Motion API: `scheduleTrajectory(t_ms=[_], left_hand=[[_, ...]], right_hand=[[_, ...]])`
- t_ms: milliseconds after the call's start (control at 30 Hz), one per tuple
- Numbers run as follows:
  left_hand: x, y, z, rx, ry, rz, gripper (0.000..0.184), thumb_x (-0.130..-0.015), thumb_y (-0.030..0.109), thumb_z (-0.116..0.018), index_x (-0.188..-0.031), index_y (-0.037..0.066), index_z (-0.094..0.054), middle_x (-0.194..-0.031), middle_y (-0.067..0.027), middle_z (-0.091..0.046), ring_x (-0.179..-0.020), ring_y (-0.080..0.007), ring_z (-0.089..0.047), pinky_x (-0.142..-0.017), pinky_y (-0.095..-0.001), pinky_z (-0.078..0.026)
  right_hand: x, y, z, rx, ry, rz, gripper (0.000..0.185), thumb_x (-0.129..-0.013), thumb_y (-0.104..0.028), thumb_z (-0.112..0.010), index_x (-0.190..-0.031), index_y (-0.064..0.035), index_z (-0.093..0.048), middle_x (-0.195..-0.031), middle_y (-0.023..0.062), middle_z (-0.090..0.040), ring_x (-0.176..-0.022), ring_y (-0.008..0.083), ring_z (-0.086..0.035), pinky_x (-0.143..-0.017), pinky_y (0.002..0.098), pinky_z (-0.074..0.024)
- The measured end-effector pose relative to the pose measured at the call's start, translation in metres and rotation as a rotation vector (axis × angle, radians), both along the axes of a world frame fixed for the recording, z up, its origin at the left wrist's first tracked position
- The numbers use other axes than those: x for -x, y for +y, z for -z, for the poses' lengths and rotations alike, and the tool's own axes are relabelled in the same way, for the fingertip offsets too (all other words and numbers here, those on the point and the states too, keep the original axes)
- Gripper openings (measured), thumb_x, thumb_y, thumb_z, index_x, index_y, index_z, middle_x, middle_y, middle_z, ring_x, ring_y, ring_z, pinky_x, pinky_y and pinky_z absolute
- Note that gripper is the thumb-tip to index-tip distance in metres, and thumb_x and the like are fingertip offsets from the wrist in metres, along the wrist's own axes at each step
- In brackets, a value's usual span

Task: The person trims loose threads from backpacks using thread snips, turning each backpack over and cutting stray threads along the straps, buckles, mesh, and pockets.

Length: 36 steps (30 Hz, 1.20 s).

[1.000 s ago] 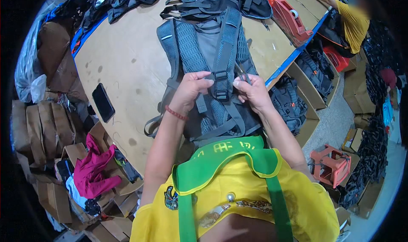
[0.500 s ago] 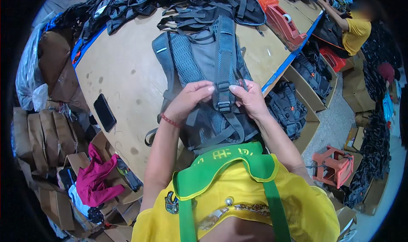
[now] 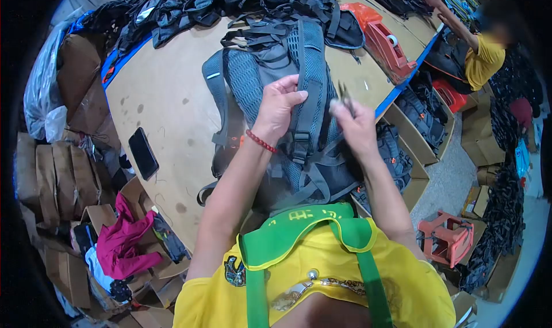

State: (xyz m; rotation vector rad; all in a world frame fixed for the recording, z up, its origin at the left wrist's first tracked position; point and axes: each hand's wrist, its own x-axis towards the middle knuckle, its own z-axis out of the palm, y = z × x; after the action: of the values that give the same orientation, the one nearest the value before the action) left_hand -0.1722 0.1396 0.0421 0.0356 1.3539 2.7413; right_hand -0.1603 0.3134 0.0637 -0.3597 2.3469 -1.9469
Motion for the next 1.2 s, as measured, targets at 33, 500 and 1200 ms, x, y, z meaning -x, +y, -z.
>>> scheduleTrajectory(t_ms=[33, 500, 1200], left_hand=[[-0.003, 0.002, -0.002, -0.003, 0.013, -0.006, 0.032, -0.075, -0.007, -0.056, -0.107, -0.007, -0.055, -0.098, -0.0102, -0.063, -0.084, -0.0141, -0.062, -0.079, -0.0263, -0.050], [-0.025, 0.002, -0.018, -0.035, 0.126, -0.040, 0.036, -0.072, -0.004, -0.063, -0.107, -0.006, -0.057, -0.098, -0.0074, -0.063, -0.085, -0.0104, -0.060, -0.078, -0.0221, -0.047], [-0.034, 0.003, -0.017, -0.087, 0.011, -0.129, 0.022, -0.074, -0.006, -0.059, -0.096, -0.002, -0.060, -0.085, -0.0046, -0.063, -0.071, -0.0090, -0.060, -0.067, -0.0212, -0.049]], right_hand=[[0.011, 0.001, -0.004, -0.033, 0.037, 0.010, 0.019, -0.083, -0.016, -0.059, -0.077, 0.0019, -0.059, -0.060, -0.0020, -0.049, -0.061, 0.0043, -0.043, -0.056, 0.0214, -0.0372], [0.033, -0.044, -0.008, 0.076, 0.392, 0.086, 0.002, -0.074, -0.002, -0.058, -0.075, -0.0015, -0.056, -0.066, 0.0031, -0.052, -0.058, 0.0167, -0.051, -0.053, 0.0302, -0.0398], [0.000, -0.021, -0.001, -0.351, 0.675, 0.156, 0.020, -0.075, -0.022, -0.066, -0.076, -0.0034, -0.058, -0.071, 0.0116, -0.058, -0.064, 0.0295, -0.058, -0.056, 0.0370, -0.0437]])
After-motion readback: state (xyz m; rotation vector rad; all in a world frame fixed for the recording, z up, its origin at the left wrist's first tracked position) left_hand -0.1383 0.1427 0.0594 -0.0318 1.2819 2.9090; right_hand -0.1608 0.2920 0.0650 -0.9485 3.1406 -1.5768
